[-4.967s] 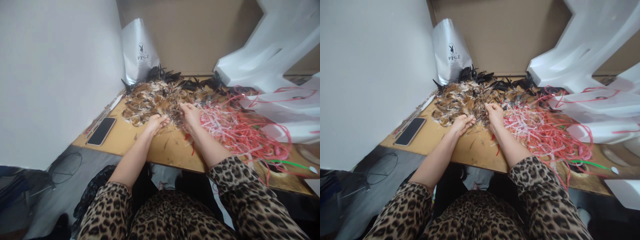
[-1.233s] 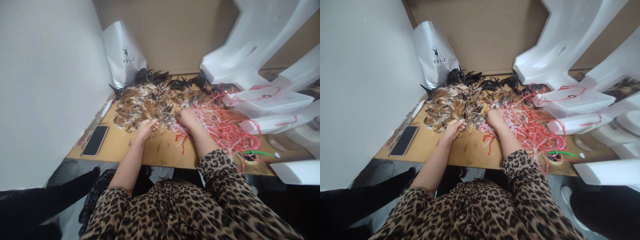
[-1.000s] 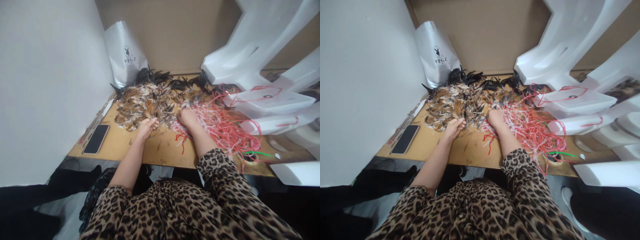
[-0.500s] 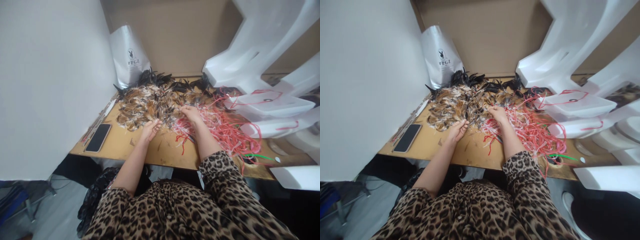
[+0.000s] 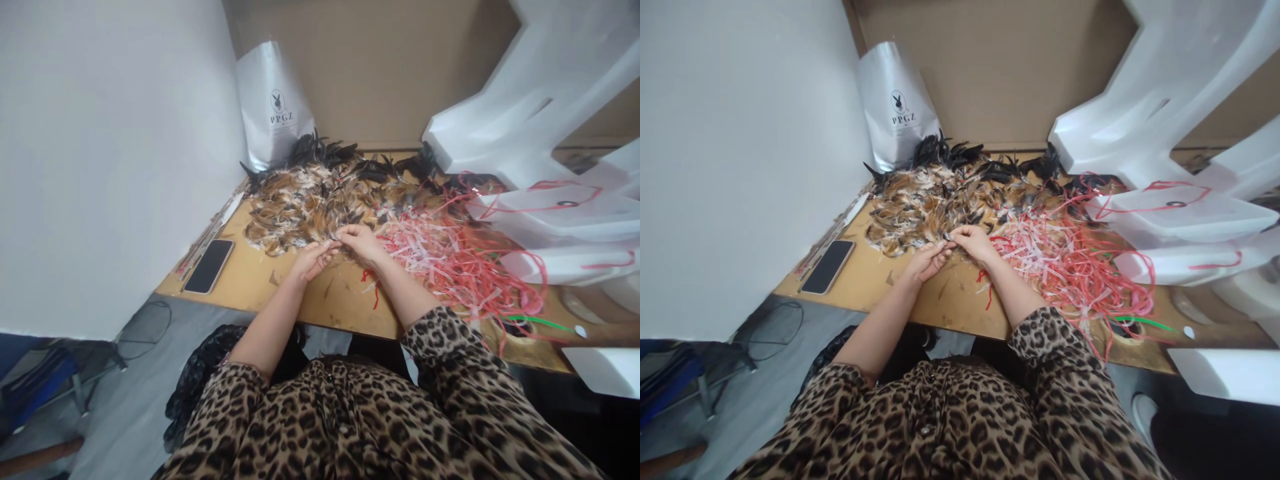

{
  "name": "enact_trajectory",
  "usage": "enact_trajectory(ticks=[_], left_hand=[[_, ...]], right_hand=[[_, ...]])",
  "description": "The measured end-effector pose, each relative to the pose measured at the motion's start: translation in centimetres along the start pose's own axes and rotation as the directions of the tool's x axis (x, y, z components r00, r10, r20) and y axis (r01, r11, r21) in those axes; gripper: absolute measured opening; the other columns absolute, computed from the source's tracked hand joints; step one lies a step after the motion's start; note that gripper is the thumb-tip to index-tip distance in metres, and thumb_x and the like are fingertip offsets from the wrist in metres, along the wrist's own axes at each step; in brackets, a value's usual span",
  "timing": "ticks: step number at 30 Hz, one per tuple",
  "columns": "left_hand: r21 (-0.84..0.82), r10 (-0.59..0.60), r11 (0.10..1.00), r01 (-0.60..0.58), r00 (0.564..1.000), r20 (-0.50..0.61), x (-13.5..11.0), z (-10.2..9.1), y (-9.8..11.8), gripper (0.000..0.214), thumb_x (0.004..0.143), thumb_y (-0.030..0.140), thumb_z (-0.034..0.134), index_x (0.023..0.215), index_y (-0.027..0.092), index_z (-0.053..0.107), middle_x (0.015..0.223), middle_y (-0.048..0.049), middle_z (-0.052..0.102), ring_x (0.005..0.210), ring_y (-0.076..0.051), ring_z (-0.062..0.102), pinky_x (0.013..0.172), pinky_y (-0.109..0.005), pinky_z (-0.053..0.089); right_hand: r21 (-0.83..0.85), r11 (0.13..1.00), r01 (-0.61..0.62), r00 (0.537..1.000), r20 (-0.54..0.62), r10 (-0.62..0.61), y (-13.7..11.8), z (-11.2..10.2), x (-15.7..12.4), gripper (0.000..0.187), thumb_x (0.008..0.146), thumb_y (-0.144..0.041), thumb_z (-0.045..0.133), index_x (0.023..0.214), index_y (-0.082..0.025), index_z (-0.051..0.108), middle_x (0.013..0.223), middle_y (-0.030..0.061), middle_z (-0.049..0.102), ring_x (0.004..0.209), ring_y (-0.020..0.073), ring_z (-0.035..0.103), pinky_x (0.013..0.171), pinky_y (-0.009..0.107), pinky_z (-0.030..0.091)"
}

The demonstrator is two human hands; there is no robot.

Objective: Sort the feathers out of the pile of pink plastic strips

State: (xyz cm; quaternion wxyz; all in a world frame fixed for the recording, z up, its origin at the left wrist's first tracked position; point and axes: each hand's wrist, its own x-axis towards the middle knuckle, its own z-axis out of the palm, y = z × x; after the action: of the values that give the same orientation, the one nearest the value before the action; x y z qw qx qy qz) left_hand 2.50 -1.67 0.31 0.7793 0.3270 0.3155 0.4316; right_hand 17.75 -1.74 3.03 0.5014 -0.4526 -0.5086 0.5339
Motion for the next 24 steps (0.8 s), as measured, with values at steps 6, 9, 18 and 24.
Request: enact_trajectory(ticks=[6,9,18,24], left_hand=[[-0.052,0.087,0.994,-0.092,0.993,-0.080,0.2,-0.2,0.2,0.008,0.070,0.015,0.065,0.077,0.012,0.064,0.086,-0.0052,0.067,0.065,-0.005,0.060,0.051,-0.013,0.042],[-0.059,0.120,0.990,-0.126,0.988,-0.097,0.4,-0.6,0.3,0.012,0.067,0.017,0.068,0.077,0.012,0.063,0.084,-0.0041,0.066,0.060,-0.004,0.057,0.049,-0.014,0.039],[0.073,0.204,0.978,-0.196,0.969,-0.136,0.5,-0.2,-0.1,0.024,0.059,0.025,0.072,0.059,0.012,0.052,0.065,-0.0024,0.063,0.056,-0.005,0.053,0.048,-0.017,0.033],[0.285,0.278,0.930,-0.232,0.951,-0.135,0.5,-0.2,-0.3,0.027,0.062,0.032,0.070,0.056,0.012,0.052,0.056,-0.0015,0.061,0.045,-0.003,0.044,0.046,-0.018,0.030]], right_hand=[[-0.289,0.935,0.206,0.978,0.040,-0.203,-0.5,-0.1,-0.3,0.022,0.066,-0.035,0.062,0.069,-0.014,0.063,0.075,0.0036,0.062,0.069,0.0119,0.053,0.068,0.025,0.041],[-0.321,0.931,0.176,0.984,0.066,-0.163,-0.4,-0.2,-0.2,0.022,0.066,-0.034,0.061,0.069,-0.013,0.064,0.072,0.0029,0.061,0.065,0.0112,0.052,0.064,0.024,0.040],[-0.348,0.938,0.012,0.994,0.104,0.025,-0.8,-0.4,-0.5,0.033,0.061,-0.044,0.064,0.071,-0.013,0.068,0.057,-0.0012,0.058,0.049,0.0074,0.043,0.049,0.021,0.032],[-0.210,0.968,-0.139,0.983,0.086,0.159,0.5,0.0,-0.2,0.033,0.057,-0.045,0.067,0.065,-0.013,0.064,0.042,-0.0059,0.046,0.038,0.0037,0.029,0.041,0.021,0.023]])
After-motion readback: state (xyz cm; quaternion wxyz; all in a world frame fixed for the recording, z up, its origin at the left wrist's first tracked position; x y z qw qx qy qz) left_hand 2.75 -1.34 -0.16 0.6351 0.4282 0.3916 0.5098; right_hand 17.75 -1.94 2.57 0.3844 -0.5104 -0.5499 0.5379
